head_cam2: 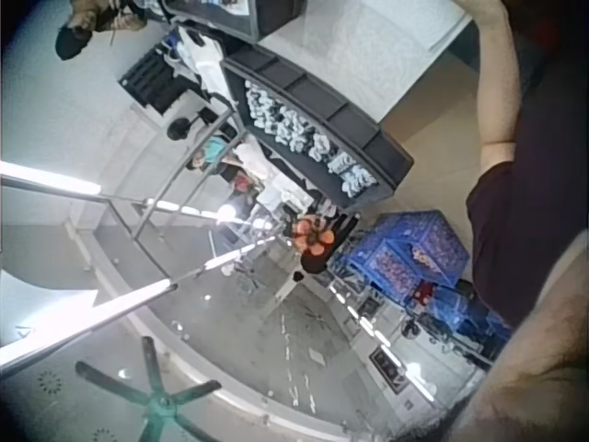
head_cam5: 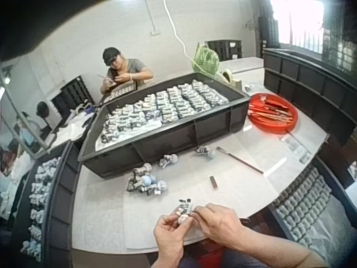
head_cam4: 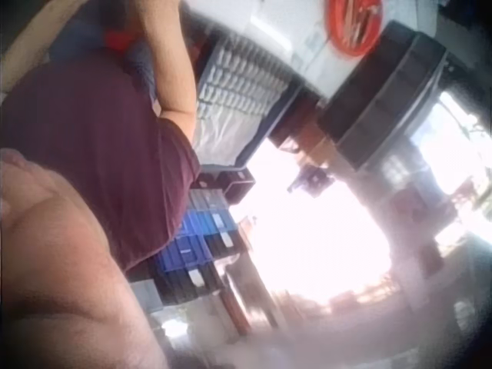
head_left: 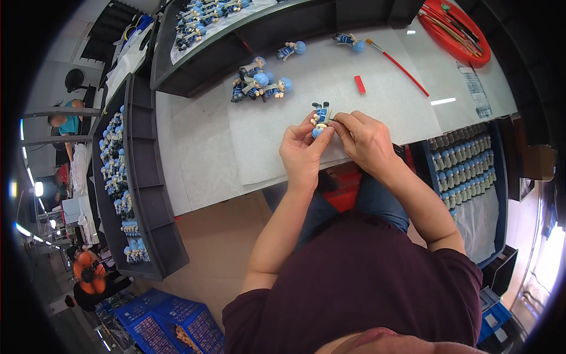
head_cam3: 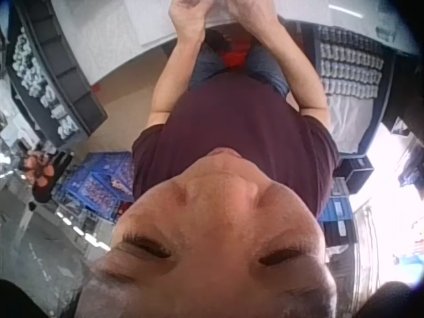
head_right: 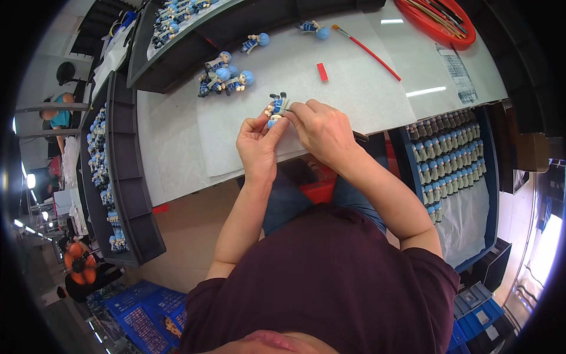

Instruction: The person assembles small blue and white figurines by hand at a workbench. They pick up individual parts, fit them together, and place the completed figures into a tray. The process is repeated for multiple units, with the person handling the small components carefully.

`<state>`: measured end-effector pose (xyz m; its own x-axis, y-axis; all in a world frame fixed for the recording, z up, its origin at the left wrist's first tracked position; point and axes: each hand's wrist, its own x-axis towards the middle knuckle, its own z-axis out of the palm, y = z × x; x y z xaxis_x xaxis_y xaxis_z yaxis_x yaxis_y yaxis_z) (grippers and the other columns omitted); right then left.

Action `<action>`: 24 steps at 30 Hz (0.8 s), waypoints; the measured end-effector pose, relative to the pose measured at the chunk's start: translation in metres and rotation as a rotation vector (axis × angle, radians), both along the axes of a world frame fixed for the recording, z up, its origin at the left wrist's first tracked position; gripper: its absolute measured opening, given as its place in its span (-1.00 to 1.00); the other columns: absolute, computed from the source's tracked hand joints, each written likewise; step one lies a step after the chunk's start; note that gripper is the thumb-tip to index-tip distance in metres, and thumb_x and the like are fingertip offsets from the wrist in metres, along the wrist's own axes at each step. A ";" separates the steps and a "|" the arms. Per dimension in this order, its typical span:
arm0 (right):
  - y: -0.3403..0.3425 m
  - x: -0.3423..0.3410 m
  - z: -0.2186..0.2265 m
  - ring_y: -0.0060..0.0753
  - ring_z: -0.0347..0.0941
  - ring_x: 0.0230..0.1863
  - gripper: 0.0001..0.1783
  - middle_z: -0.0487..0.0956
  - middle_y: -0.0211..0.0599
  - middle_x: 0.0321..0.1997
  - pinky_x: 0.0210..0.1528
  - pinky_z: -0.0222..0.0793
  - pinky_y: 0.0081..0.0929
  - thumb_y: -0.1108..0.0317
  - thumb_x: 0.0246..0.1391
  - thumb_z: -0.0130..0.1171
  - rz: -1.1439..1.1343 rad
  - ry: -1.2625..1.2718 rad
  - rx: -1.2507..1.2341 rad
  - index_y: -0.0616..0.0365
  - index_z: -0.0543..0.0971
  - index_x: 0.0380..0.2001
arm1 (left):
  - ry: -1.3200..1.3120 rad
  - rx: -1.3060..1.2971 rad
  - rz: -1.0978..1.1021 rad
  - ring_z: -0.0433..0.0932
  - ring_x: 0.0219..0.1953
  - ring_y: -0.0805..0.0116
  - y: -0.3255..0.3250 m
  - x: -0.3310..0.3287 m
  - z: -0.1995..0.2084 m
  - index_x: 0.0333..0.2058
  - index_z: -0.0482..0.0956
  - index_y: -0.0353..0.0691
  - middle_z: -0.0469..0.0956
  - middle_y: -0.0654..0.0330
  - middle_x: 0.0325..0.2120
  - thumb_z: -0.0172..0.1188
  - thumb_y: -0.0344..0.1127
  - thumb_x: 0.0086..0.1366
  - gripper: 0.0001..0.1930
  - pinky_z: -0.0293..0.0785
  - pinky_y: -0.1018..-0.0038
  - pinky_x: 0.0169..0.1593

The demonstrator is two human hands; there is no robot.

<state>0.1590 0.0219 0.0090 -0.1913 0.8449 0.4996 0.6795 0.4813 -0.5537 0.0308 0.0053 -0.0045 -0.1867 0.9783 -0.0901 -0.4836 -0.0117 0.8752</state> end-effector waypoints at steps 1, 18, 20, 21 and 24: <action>0.000 0.000 0.000 -0.22 0.41 -0.62 -0.91 0.42 -0.29 -0.65 -0.63 0.30 -0.36 0.34 -0.04 0.14 -0.003 0.005 0.005 0.11 0.51 -0.51 | 0.002 -0.010 -0.007 0.48 -0.17 0.39 0.000 -0.001 -0.001 -0.39 0.33 -0.30 0.36 -0.11 -0.07 0.20 -0.69 0.01 -0.75 0.48 0.55 -0.10; 0.000 -0.003 -0.003 -0.25 0.41 -0.64 -0.90 0.41 -0.32 -0.66 -0.65 0.29 -0.38 0.32 -0.05 0.15 -0.033 0.012 0.020 0.09 0.52 -0.50 | 0.008 0.014 -0.022 0.48 -0.18 0.39 -0.001 -0.002 -0.004 -0.38 0.34 -0.30 0.29 -0.15 0.01 0.21 -0.67 0.01 -0.74 0.46 0.58 -0.10; -0.001 -0.003 -0.003 -0.24 0.40 -0.64 -0.91 0.41 -0.33 -0.66 -0.65 0.29 -0.38 0.32 -0.05 0.15 -0.035 0.020 0.013 0.09 0.52 -0.50 | 0.008 0.019 -0.027 0.48 -0.18 0.39 -0.001 -0.002 -0.005 -0.38 0.34 -0.30 0.29 -0.15 0.01 0.21 -0.67 0.01 -0.74 0.46 0.57 -0.10; -0.001 -0.003 -0.003 -0.24 0.40 -0.64 -0.91 0.41 -0.33 -0.66 -0.65 0.29 -0.38 0.32 -0.05 0.15 -0.034 0.021 0.014 0.08 0.52 -0.50 | 0.008 0.018 -0.025 0.48 -0.18 0.39 -0.001 -0.002 -0.004 -0.38 0.34 -0.30 0.29 -0.15 0.01 0.21 -0.67 0.01 -0.74 0.46 0.57 -0.10; -0.001 -0.003 -0.003 -0.23 0.40 -0.64 -0.91 0.41 -0.33 -0.65 -0.65 0.29 -0.38 0.32 -0.05 0.15 -0.035 0.023 0.011 0.08 0.53 -0.50 | 0.010 0.014 -0.023 0.47 -0.17 0.39 -0.001 -0.002 -0.003 -0.39 0.34 -0.30 0.29 -0.15 0.01 0.21 -0.67 0.01 -0.75 0.46 0.57 -0.10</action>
